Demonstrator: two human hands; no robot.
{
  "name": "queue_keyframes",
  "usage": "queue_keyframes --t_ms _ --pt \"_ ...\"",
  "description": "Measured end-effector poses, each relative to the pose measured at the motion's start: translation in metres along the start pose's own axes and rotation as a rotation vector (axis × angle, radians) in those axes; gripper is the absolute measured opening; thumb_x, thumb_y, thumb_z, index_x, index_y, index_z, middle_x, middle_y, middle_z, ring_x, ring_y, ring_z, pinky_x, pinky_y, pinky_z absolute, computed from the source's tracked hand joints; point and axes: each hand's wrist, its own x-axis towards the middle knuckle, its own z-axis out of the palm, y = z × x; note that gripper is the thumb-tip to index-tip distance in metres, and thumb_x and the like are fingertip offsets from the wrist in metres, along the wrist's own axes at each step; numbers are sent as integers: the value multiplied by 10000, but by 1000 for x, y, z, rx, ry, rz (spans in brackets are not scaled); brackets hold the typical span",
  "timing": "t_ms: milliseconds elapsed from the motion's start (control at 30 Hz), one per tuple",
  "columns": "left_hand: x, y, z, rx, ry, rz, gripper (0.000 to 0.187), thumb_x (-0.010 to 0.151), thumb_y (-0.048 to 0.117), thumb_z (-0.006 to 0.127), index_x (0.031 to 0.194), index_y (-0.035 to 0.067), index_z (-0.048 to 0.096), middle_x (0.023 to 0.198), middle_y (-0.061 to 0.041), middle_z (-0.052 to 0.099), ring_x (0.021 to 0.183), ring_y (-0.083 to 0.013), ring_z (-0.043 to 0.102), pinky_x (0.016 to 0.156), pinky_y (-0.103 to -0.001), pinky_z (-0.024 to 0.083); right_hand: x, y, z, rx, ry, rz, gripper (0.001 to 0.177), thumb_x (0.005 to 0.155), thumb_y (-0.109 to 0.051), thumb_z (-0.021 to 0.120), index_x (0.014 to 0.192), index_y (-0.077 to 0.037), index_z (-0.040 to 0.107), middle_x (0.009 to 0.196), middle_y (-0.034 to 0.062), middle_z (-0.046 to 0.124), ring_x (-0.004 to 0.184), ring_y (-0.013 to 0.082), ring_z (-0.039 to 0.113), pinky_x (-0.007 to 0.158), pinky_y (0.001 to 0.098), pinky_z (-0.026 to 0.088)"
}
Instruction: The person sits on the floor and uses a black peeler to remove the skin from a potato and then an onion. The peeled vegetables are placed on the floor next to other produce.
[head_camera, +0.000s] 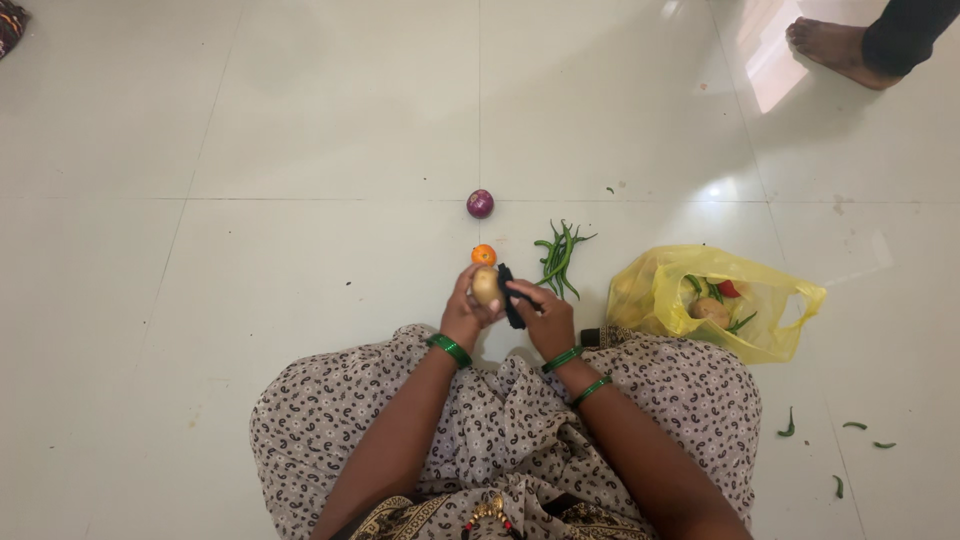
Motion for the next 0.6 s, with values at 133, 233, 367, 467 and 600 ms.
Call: queue_keyframes --t_ms 133,233,367,467,600 --pt "-4 -18 -1 388 -200 175 838 831 -47 739 1550 187 377 1401 -150 598 1199 -268 661 982 -365 606 10 -3 -9 48 18 151 276 927 -117 683 1190 -135 766 1191 80 774 978 145 752 855 272 607" --pt "-7 -20 0 566 -221 201 835 824 -52 748 1540 148 367 1331 -154 644 1191 -252 659 984 -360 553 11 -10 -18 103 -16 97 236 948 -111 675 1167 -100 760 1175 82 765 989 139 727 838 268 589" --pt "-6 -15 -2 689 -163 107 778 815 -12 762 1457 104 338 1151 -149 714 1107 -232 699 957 -352 538 13 -14 -22 31 -130 48 234 929 -107 665 1137 -80 770 1102 74 754 857 132 693 714 270 583" --pt "-1 -20 -9 587 -190 146 656 845 -4 740 1396 71 390 1157 -155 727 1110 -240 704 952 -347 543 17 -9 -27 26 -148 -65 228 943 -96 659 1143 -57 762 1115 75 749 910 121 687 777 257 570" --pt "15 -24 -16 223 -129 83 474 921 54 688 1342 29 472 1242 -136 703 1127 -237 706 972 -345 612 20 1 -32 239 -161 70 225 966 -102 660 1167 -45 742 1153 91 729 967 141 670 846 279 556"
